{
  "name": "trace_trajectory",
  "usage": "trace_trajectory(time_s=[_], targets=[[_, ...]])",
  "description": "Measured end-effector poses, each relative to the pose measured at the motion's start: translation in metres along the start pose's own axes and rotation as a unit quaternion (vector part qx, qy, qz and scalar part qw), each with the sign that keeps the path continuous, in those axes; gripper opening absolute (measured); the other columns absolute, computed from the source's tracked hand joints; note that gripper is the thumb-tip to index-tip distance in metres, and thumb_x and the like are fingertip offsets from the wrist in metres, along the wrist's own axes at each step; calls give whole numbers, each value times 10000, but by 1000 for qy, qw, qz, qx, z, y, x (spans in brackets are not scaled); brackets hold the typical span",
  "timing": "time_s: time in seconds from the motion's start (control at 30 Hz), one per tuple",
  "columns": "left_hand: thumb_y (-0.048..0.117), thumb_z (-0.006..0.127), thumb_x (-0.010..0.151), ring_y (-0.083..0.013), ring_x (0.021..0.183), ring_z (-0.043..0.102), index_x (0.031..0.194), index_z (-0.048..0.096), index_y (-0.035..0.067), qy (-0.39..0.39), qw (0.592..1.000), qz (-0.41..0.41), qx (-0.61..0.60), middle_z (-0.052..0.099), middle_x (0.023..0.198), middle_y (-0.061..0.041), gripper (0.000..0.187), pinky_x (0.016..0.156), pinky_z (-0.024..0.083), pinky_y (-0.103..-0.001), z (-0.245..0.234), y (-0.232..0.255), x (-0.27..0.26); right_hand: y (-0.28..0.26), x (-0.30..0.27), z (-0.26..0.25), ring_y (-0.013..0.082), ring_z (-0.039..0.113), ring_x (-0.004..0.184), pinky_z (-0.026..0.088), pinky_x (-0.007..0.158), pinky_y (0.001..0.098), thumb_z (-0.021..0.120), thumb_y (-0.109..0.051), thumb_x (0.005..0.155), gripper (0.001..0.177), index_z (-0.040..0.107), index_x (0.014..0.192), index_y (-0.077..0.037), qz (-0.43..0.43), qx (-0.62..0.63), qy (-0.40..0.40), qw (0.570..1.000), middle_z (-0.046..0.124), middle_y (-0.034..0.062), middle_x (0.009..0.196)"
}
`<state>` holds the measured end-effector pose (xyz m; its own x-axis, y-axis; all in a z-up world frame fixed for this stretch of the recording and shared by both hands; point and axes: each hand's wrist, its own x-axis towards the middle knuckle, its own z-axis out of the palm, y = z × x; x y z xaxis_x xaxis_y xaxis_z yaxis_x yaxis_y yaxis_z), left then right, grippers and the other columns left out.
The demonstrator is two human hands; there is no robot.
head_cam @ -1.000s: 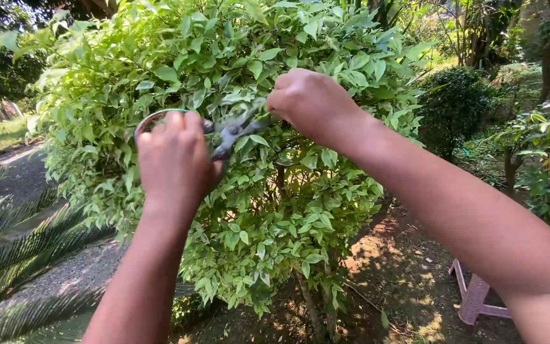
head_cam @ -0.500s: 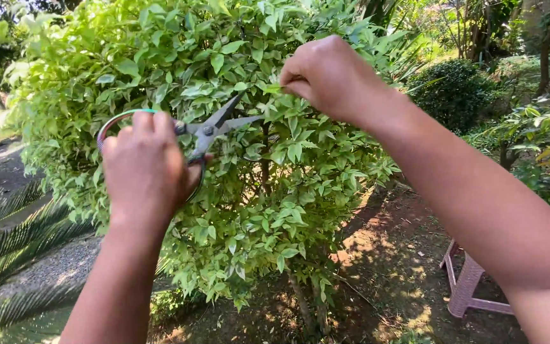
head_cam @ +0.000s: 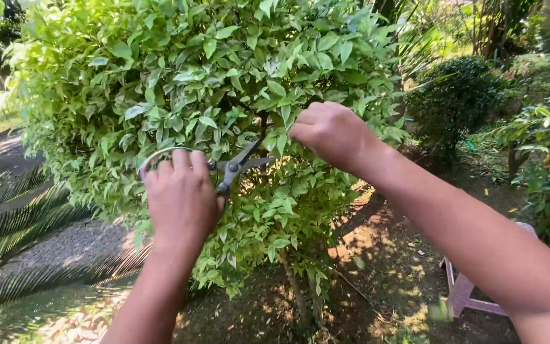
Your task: Trim a garden bush using pruning shears.
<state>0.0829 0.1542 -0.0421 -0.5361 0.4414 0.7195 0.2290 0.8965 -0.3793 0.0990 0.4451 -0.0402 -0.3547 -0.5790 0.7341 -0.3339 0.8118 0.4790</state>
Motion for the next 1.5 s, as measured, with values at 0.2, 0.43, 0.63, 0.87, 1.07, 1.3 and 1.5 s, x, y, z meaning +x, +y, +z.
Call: trace_trajectory(time_s=[0.2,0.43,0.63,0.87,1.07,1.3,1.5], targets=[[400,813,721,-294,843,664,999,589,69,40,998,-18,-38,621,966,-117,488,723,503,-418,29,25,19,-9,-2,4,254,667,819,547,730,401,683,-53,892,67,732,928,-82,-10,29,30,999,679,65,846],[218,716,928,-248,570,684,945,609,101,77,994,17,-80,700,857,-103,159,477,538,-370,62,7,-2,-15,-25,-23,283,706,799,575,702,411,661,-57,885,107,753,936,-74,64,112,-38,991,733,106,853],[446,877,659,-276,833,678,1005,617,71,46,998,-31,2,650,969,-123,573,696,535,-426,-10,-26,-14,0,-31,-32,311,726,831,587,749,447,729,-150,874,97,762,946,-94,139,91,-83,983,744,109,872],[488,886,676,-292,919,654,1052,595,59,3,1000,-23,-8,627,1022,-134,640,789,510,-436,13,2,13,-3,6,30,273,674,805,548,707,434,767,-174,861,116,745,895,-66,49,-16,23,998,677,86,812],[444,874,672,-310,939,666,1041,598,74,-8,999,-22,-41,636,1023,-125,591,781,516,-437,14,20,18,1,13,26,232,639,875,503,747,395,689,-109,799,59,719,750,-120,31,-131,2,991,644,46,856],[209,651,878,-321,739,720,979,651,81,32,999,-25,-32,697,937,-151,163,638,565,-428,46,33,28,-1,10,17,234,619,895,484,778,414,660,-83,803,92,731,756,-121,38,-109,-52,992,641,47,861],[211,584,978,-302,682,748,993,659,76,-68,993,-42,-86,740,880,-161,155,570,582,-419,21,8,8,10,0,-9,275,637,889,515,786,438,666,-67,756,86,734,799,-100,65,-68,-46,995,645,75,852]])
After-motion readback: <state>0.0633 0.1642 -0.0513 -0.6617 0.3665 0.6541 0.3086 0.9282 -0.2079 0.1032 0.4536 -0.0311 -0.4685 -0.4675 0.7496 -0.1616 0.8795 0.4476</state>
